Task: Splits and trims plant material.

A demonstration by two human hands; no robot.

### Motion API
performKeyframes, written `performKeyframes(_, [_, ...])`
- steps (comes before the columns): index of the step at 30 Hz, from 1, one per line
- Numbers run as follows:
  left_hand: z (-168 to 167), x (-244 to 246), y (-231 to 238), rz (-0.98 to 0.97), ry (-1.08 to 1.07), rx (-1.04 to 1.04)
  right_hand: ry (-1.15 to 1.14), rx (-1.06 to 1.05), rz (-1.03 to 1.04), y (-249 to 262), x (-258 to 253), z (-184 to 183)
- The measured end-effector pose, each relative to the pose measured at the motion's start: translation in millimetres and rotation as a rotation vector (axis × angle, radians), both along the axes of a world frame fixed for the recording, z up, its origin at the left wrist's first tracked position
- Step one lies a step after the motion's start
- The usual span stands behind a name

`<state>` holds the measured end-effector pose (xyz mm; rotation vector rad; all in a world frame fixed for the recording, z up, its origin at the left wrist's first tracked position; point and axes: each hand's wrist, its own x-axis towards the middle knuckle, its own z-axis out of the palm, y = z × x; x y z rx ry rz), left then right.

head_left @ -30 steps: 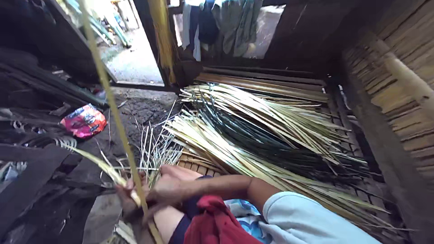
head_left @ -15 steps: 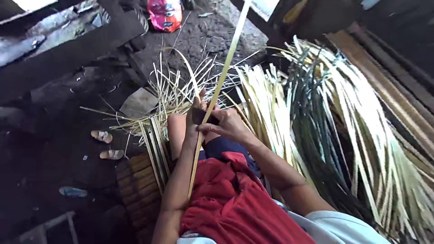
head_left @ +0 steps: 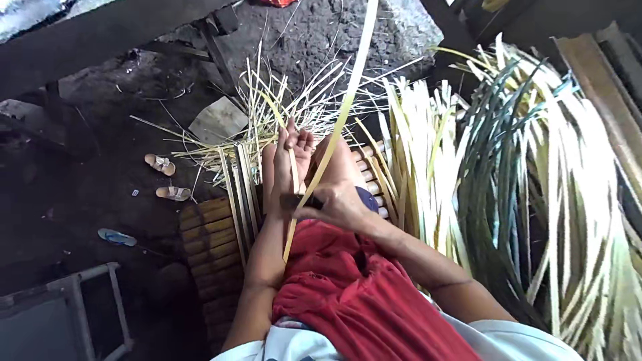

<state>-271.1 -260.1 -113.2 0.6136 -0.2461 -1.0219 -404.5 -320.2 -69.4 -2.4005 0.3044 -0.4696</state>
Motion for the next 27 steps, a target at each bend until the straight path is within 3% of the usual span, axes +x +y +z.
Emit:
performKeyframes(1, [-7.9,1.6,0.5,0.023,0.037,-0.041,0.013,-0.026,0.039,4.3,0.0,-4.3])
performKeyframes(3, [-1.7,1.5,-8.0,0.012,0.027,0.083,0.043,-0.019,0.009,-6.0,3.0,-1.9])
performKeyframes(6, [-17.9,3.6,-2.8,-0.205,-0.192,0.099,0.066,-0.026,-0.163,-35.9,-0.9,9.6])
performKeyframes(8, [-0.1,12.2,-19.9,-0.148,-0.153,0.191,0.045,-0.059,-0.161,-44.5,-7.5,14.0])
performKeyframes(11, [6.0,29.6,-29.4,0.040,0.033,0.176,0.036,-0.010,-0.081,-56.3,-29.6,54.8])
performKeyframes(15, [-5.3,37.2,-10.1,-0.051,-0.131,0.226,0.189,-0.004,-0.148,-102.4,-106.8,114.9])
performKeyframes(19, [-23.5,52.6,-20.4,-0.028,-0.264,0.287,0.610,0.115,-0.623,-143.8,-230.8,154.5])
performKeyframes(23, [-66.9,80.6,-45.2,0.057,-0.358,0.370,0.966,0.060,-1.218,-150.0,-381.7,132.1])
performKeyframes(27, [-91.0,83.5,-63.4,0.063,-0.350,0.395,1.129,0.112,-1.571,-113.9,-486.7,103.1])
